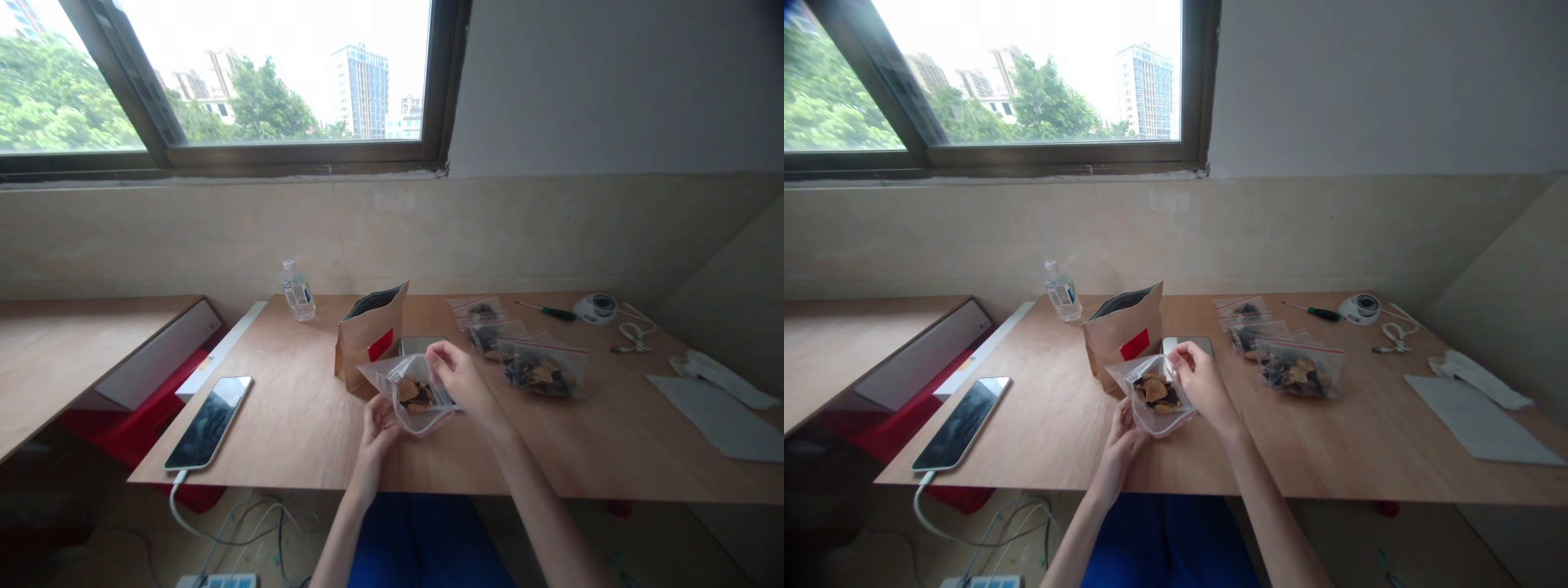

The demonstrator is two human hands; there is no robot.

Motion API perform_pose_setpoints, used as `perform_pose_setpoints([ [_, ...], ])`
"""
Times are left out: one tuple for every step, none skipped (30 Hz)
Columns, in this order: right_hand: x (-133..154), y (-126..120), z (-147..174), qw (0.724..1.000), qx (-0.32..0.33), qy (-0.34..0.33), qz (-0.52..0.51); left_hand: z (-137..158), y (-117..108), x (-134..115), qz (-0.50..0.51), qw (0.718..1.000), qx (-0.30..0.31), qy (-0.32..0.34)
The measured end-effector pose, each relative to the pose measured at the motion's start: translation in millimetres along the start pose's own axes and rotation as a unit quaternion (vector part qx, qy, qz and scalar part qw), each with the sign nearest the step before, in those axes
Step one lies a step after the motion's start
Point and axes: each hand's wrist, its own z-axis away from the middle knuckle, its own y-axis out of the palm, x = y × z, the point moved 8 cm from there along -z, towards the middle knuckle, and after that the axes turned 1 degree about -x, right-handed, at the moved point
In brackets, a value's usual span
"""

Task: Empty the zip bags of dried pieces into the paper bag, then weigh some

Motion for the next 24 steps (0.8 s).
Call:
perform_pose_setpoints([
  [-5.4, 4.1, -2.8, 1.000, 0.012, 0.008, -0.011, -2.4, 3.1, 1.2, -0.014, 1.000, 0.012, -0.010],
  [-10.9, 8.0, -5.3, 1.000, 0.020, 0.015, -0.015, -4.7, 6.7, 1.8, -0.029, 0.999, 0.026, -0.019],
  [-14.9, 10.7, -7.1, 1.000, 0.019, 0.018, -0.010, -7.4, 10.0, 2.1, -0.041, 0.998, 0.037, -0.026],
  [-16.2, 11.2, -8.0, 1.000, 0.004, 0.012, 0.002, -10.5, 12.2, 1.9, -0.047, 0.998, 0.043, -0.030],
  [-13.9, 9.9, -7.6, 1.000, -0.021, -0.004, 0.019, -14.1, 13.9, 1.3, -0.049, 0.997, 0.046, -0.028],
  [-7.9, 7.7, -5.7, 0.998, -0.049, -0.030, 0.035, -18.0, 14.7, -0.3, -0.047, 0.998, 0.046, -0.019],
  [0.4, 6.1, -2.8, 0.995, -0.070, -0.062, 0.045, -22.0, 14.4, -2.4, -0.043, 0.998, 0.043, -0.005],
  [9.4, 6.3, 0.4, 0.992, -0.074, -0.093, 0.048, -25.7, 13.1, -4.7, -0.042, 0.998, 0.036, 0.011],
  [17.4, 9.0, 2.7, 0.990, -0.059, -0.118, 0.047, -28.9, 10.8, -6.5, -0.044, 0.998, 0.026, 0.025],
  [23.4, 14.7, 3.9, 0.989, -0.023, -0.135, 0.048, -31.2, 8.1, -7.6, -0.049, 0.998, 0.015, 0.034],
  [27.1, 22.4, 3.9, 0.987, 0.025, -0.146, 0.057, -32.8, 5.5, -7.8, -0.055, 0.998, 0.005, 0.037],
  [28.4, 30.9, 2.9, 0.982, 0.075, -0.153, 0.074, -33.7, 3.2, -7.5, -0.059, 0.998, -0.002, 0.035],
  [27.4, 39.9, 1.1, 0.974, 0.123, -0.161, 0.099, -33.9, 1.7, -6.8, -0.062, 0.998, -0.006, 0.032],
  [24.6, 49.1, -1.4, 0.963, 0.170, -0.168, 0.127, -33.6, 0.8, -6.3, -0.063, 0.998, -0.007, 0.029],
  [20.0, 58.2, -4.6, 0.950, 0.212, -0.173, 0.152, -33.0, 0.5, -6.1, -0.064, 0.998, -0.006, 0.029],
  [14.2, 66.5, -8.4, 0.937, 0.249, -0.173, 0.172, -32.4, 0.4, -6.3, -0.067, 0.997, -0.005, 0.031],
  [7.5, 73.7, -12.7, 0.927, 0.279, -0.165, 0.187, -32.0, 0.7, -6.7, -0.070, 0.997, -0.003, 0.034],
  [0.2, 80.1, -17.0, 0.918, 0.307, -0.150, 0.200, -31.7, 1.1, -7.0, -0.075, 0.996, 0.000, 0.039],
  [-6.9, 85.3, -20.9, 0.910, 0.332, -0.132, 0.211, -31.8, 1.5, -7.2, -0.079, 0.996, 0.004, 0.042],
  [-13.2, 89.4, -24.2, 0.902, 0.355, -0.112, 0.220, -32.3, 1.9, -7.2, -0.083, 0.995, 0.008, 0.045],
  [-17.9, 92.5, -26.6, 0.894, 0.375, -0.096, 0.226, -32.9, 2.3, -7.1, -0.087, 0.995, 0.012, 0.049],
  [-20.8, 94.8, -28.2, 0.885, 0.395, -0.087, 0.230, -33.7, 2.6, -6.9, -0.091, 0.994, 0.017, 0.052],
  [-22.2, 96.2, -29.5, 0.879, 0.410, -0.081, 0.230, -34.6, 2.6, -6.6, -0.095, 0.994, 0.021, 0.055],
  [-22.8, 96.7, -31.0, 0.875, 0.421, -0.075, 0.227, -35.5, 2.0, -6.4, -0.100, 0.993, 0.023, 0.059],
])
